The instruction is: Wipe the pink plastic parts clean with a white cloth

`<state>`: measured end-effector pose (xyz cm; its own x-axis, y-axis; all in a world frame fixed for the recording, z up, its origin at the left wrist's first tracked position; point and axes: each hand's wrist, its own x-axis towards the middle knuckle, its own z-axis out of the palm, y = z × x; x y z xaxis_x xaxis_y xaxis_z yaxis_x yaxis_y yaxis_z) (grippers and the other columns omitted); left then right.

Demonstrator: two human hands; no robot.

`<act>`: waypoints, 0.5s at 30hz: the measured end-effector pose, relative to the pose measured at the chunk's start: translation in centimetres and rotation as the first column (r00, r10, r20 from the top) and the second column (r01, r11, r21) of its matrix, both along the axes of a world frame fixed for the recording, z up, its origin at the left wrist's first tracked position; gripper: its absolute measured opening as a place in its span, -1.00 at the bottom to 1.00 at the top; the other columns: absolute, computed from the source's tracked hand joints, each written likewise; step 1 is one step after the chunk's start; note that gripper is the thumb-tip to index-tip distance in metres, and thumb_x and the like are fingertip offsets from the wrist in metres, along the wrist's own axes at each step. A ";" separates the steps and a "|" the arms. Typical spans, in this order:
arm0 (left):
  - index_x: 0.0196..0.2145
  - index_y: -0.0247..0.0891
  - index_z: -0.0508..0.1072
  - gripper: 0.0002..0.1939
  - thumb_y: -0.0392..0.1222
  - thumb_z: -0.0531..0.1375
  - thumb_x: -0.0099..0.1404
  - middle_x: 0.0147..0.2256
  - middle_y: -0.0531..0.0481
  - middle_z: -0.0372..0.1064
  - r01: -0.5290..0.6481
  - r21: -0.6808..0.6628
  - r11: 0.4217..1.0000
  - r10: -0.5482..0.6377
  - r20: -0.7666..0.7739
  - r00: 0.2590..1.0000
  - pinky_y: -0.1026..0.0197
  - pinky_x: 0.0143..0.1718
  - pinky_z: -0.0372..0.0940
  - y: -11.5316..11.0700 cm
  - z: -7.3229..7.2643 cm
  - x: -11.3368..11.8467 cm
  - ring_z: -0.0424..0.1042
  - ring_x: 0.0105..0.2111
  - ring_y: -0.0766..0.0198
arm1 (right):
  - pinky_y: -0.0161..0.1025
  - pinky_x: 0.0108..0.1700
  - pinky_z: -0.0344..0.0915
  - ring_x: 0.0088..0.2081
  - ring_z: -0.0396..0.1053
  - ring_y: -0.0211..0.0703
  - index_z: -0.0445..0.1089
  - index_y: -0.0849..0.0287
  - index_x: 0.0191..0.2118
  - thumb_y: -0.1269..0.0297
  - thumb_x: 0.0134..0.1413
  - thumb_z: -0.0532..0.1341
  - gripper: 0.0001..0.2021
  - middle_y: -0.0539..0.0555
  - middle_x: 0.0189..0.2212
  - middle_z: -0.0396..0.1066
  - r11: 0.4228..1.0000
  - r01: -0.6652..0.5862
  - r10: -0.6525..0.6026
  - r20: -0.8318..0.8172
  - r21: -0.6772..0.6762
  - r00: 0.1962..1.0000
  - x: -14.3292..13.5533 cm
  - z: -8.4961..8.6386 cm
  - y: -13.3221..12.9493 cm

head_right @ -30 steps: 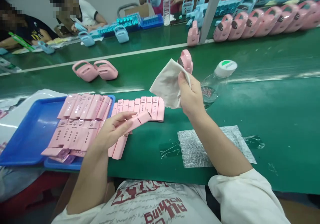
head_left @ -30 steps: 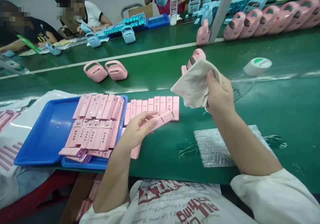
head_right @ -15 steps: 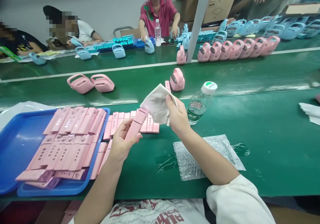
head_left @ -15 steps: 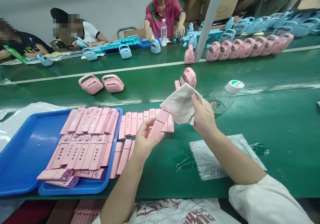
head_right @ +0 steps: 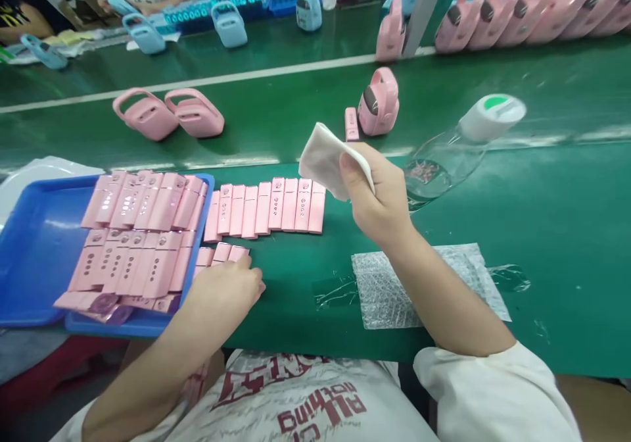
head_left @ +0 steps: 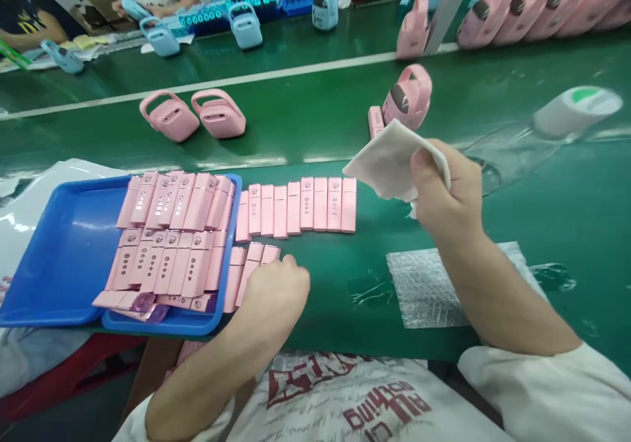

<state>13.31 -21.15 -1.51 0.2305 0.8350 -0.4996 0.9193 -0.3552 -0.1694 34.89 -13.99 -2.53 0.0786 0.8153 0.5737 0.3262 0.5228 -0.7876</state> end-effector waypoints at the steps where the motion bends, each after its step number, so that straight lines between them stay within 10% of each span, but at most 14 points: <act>1: -0.52 -0.34 0.50 -0.73 -0.37 0.06 0.25 -0.40 -0.19 0.39 0.020 0.018 1.000 -0.020 0.000 1.000 0.25 -0.61 -0.06 -0.1 -0.3 0.1 0.43 -0.50 0.16 | -0.31 -0.40 0.25 -0.41 0.33 -0.29 0.43 0.16 -0.29 0.08 0.25 0.04 -0.69 -0.02 -0.47 0.35 1.000 0.001 -0.001 0.030 0.005 1.000 0.0 0.0 -0.1; 9: -0.63 -0.27 0.35 -0.71 -0.34 0.11 0.24 -0.62 0.02 0.25 0.172 0.452 0.875 -0.215 0.047 0.975 0.24 -0.60 -0.07 -2.7 -1.6 -1.9 0.31 -0.62 0.25 | -0.32 -0.39 0.22 -0.44 0.29 -0.34 0.43 0.15 -0.32 0.10 0.29 0.01 -0.67 -0.05 -0.49 0.33 0.996 0.076 -0.068 0.133 -0.053 0.989 0.2 -0.4 0.2; 15: -0.67 -0.27 0.32 -0.68 -0.34 0.10 0.23 -0.63 -0.02 0.26 0.177 0.489 0.854 -0.230 0.050 0.972 0.23 -0.61 -0.11 -2.3 -2.0 -1.0 0.28 -0.64 0.24 | -0.27 -0.30 0.26 -0.40 0.31 -0.26 0.41 0.11 -0.33 -0.02 0.23 0.04 -0.65 -0.04 -0.52 0.26 0.986 -0.026 0.031 0.023 -0.165 0.999 -0.6 -0.4 0.0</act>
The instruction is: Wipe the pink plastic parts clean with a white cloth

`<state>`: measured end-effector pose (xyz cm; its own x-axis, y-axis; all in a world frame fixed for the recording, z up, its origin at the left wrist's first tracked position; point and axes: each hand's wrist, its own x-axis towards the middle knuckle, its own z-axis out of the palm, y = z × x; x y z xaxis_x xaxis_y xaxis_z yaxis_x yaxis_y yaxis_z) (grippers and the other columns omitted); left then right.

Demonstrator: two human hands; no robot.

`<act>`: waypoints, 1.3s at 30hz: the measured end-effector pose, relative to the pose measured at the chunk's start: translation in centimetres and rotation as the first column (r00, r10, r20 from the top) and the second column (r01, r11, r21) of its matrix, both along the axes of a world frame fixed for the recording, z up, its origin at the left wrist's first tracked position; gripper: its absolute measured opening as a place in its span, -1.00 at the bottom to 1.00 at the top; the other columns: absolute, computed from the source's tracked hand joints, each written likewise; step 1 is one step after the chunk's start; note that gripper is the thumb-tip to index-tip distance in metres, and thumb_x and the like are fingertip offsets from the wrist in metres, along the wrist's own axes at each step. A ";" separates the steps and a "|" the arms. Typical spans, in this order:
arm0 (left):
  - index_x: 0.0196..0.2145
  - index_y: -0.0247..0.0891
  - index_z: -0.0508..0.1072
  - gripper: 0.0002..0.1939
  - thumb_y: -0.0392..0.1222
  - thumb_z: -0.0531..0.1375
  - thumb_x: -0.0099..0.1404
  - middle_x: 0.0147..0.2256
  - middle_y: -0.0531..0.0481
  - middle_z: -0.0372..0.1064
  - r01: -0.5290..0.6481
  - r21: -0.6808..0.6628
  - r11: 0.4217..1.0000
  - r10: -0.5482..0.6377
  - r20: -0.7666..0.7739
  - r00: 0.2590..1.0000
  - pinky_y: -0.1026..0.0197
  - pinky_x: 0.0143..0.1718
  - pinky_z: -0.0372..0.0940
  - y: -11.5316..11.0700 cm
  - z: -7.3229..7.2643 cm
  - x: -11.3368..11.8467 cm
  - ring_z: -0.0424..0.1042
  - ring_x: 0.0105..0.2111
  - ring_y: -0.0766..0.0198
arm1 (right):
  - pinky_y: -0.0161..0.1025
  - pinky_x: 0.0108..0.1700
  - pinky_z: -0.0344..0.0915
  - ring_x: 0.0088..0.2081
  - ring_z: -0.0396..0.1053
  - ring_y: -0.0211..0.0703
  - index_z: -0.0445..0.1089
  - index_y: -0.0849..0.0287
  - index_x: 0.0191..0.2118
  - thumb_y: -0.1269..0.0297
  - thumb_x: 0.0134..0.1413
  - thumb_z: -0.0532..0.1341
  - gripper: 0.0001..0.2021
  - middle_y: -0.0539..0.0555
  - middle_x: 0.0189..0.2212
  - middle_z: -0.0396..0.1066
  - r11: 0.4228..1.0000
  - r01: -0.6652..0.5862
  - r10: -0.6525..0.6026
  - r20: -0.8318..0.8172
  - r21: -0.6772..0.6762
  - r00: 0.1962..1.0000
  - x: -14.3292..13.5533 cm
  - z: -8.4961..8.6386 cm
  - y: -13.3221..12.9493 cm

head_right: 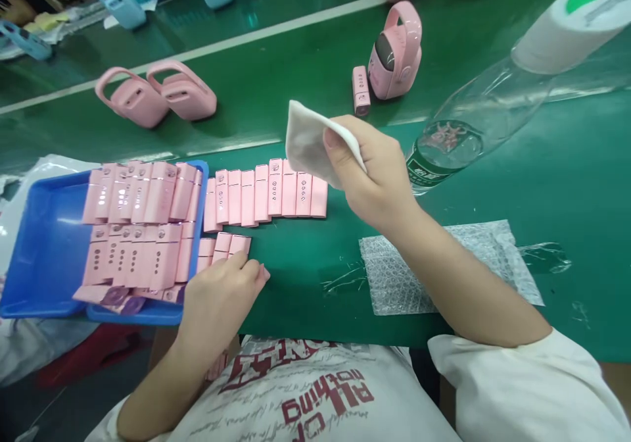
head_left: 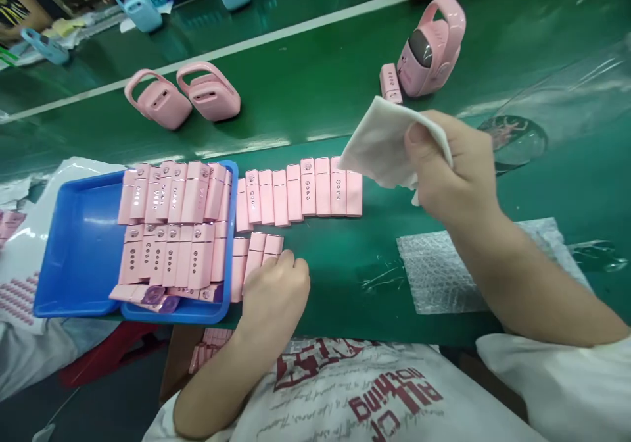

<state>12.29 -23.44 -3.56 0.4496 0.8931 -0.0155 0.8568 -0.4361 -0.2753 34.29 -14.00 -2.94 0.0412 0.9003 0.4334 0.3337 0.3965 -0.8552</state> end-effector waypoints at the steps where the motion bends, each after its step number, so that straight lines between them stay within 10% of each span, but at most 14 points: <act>1: -0.66 -0.27 0.33 -0.69 -0.32 0.10 0.23 -0.62 -0.04 0.28 -0.018 -0.022 1.000 0.018 0.005 1.000 0.22 -0.61 -0.12 0.3 -0.1 -0.2 0.29 -0.63 0.23 | -0.27 -0.31 0.26 -0.42 0.29 -0.27 0.41 0.12 -0.34 -0.03 0.22 0.04 -0.64 -0.04 -0.53 0.25 1.000 -0.013 0.013 -0.026 0.005 1.000 -0.1 0.0 -0.1; 7: -0.49 -0.27 0.49 -0.70 -0.07 0.11 0.29 -0.48 -0.05 0.45 -0.157 -0.174 0.972 0.220 0.446 0.867 0.22 -0.49 0.13 2.1 0.0 -5.1 0.40 -0.48 0.20 | -0.23 -0.28 0.36 -0.39 0.36 -0.21 0.38 0.09 -0.42 0.02 0.17 0.14 -0.72 -0.05 -0.55 0.32 0.990 0.005 -0.061 -0.404 -0.139 0.913 0.2 -0.3 0.5; 11: -0.37 -0.25 0.54 -0.68 0.03 0.13 0.29 -0.36 -0.05 0.48 -0.202 -0.155 0.967 0.230 0.873 0.430 0.21 -0.24 0.27 2.1 0.4 -6.0 0.44 -0.29 0.20 | -0.16 0.01 0.37 0.00 0.37 -0.12 0.43 0.08 -0.26 0.09 0.07 0.24 -0.81 -0.01 -0.20 0.49 0.974 -0.095 -0.081 -0.709 -0.206 0.700 0.0 0.0 0.9; 16: -0.23 -0.23 0.57 -0.52 0.22 0.26 0.08 -0.24 -0.09 0.46 -0.037 -0.199 0.979 0.199 0.980 -0.008 0.18 -0.15 0.31 3.5 0.8 -2.4 0.43 -0.18 0.12 | -0.07 0.11 0.32 0.11 0.31 -0.02 0.42 0.13 -0.25 0.03 -0.07 0.31 -0.69 0.08 -0.15 0.50 0.958 -0.202 -0.045 -0.800 -0.205 0.599 -0.4 0.4 0.6; 28: -0.20 -0.24 0.52 -0.63 -0.12 0.38 0.00 -0.25 -0.04 0.40 -0.103 -0.115 0.988 0.100 0.985 -0.141 0.18 -0.17 0.34 4.9 -0.3 2.3 0.41 -0.21 0.19 | -0.02 -0.04 0.43 0.02 0.39 0.06 0.40 0.11 -0.21 -0.07 -0.13 0.30 -0.59 0.09 -0.24 0.52 0.945 -0.140 -0.148 -0.767 -0.297 0.624 -0.3 1.3 -0.5; 33: -0.19 -0.29 0.48 -0.60 0.06 0.28 0.13 -0.37 -0.03 0.44 0.149 -0.314 0.937 0.348 0.840 -0.417 0.30 -0.48 0.32 5.2 -0.9 2.1 0.42 -0.49 0.33 | -0.03 -0.02 0.41 0.05 0.37 0.04 0.39 0.10 -0.23 -0.06 -0.12 0.29 -0.61 0.07 -0.26 0.52 0.946 -0.039 -0.230 -0.751 -0.321 0.619 -0.7 1.0 -0.5; 39: -0.27 -0.33 0.43 -0.53 0.20 0.13 0.23 -0.48 -0.02 0.44 0.348 -0.443 0.826 0.563 0.686 -0.461 0.32 -0.57 0.28 5.1 -1.1 2.9 0.39 -0.59 0.36 | -0.05 -0.03 0.42 0.06 0.35 0.02 0.38 0.11 -0.20 -0.08 -0.03 0.22 -0.61 0.08 -0.24 0.50 0.953 0.051 -0.267 -0.743 -0.299 0.614 -1.4 0.4 -0.6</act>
